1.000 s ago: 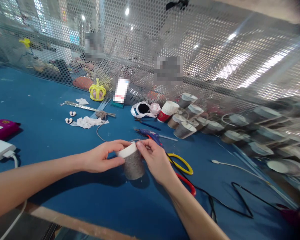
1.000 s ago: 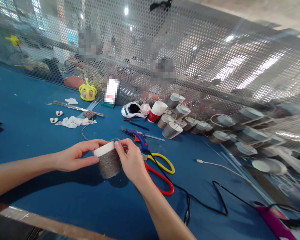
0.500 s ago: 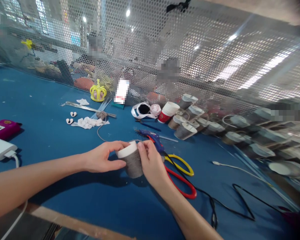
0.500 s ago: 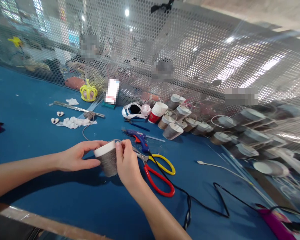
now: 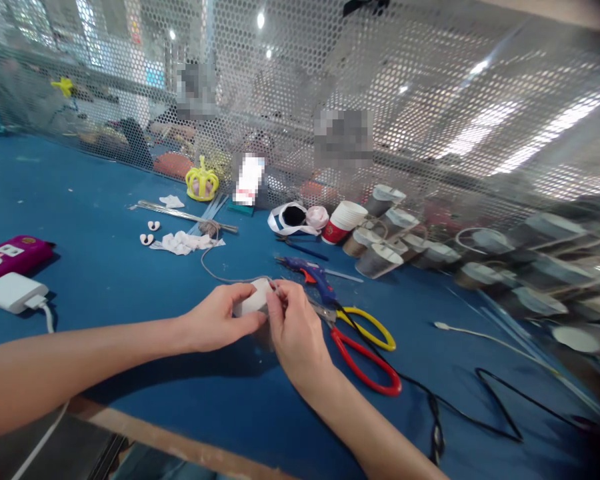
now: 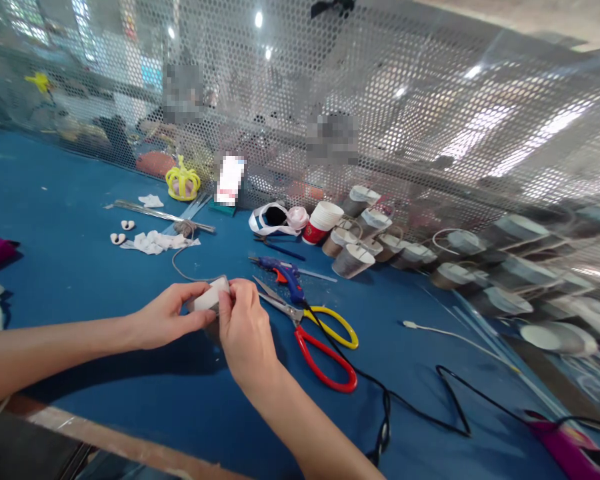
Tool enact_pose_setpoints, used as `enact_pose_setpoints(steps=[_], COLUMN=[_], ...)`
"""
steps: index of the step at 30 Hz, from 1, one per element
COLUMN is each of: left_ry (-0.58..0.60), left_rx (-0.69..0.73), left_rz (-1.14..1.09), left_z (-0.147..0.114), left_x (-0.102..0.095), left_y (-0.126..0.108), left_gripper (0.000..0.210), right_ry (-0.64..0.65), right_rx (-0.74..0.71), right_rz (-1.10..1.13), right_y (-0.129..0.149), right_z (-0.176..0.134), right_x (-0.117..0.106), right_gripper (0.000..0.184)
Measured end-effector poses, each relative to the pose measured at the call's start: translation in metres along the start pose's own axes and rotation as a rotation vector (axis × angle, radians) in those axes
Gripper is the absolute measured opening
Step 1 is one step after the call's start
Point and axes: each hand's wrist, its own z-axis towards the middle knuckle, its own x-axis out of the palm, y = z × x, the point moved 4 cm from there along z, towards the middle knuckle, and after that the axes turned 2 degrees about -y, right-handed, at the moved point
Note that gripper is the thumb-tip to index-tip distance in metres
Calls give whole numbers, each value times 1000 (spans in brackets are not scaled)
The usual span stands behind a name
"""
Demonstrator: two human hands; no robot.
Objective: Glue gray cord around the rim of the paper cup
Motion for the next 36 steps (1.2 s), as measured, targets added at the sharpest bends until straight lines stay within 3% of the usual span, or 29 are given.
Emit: enact_pose_setpoints(steps=[5,10,21,29,36], left_ry=[-5,14,87,89,41], left_rx=[-1,31,48,43,2], left_rz=[-98,-54,62,131,64], left_z=[-1,-1,0,3,1], left_x=[2,2,-1,-4,-5], left_y=[-1,-1,3,6,0], left_gripper=[20,17,16,15,15], right_ry=[14,41,228,165,177], right_rx=[-28,-8,172,162,163], right_rz=[-8,31,366,300,226], right_y=[3,2,-6,-9,-3], right_z=[-1,-1,2,-1,-4], right_x=[3,3,3,8,9], right_gripper=[9,11,12,12,16])
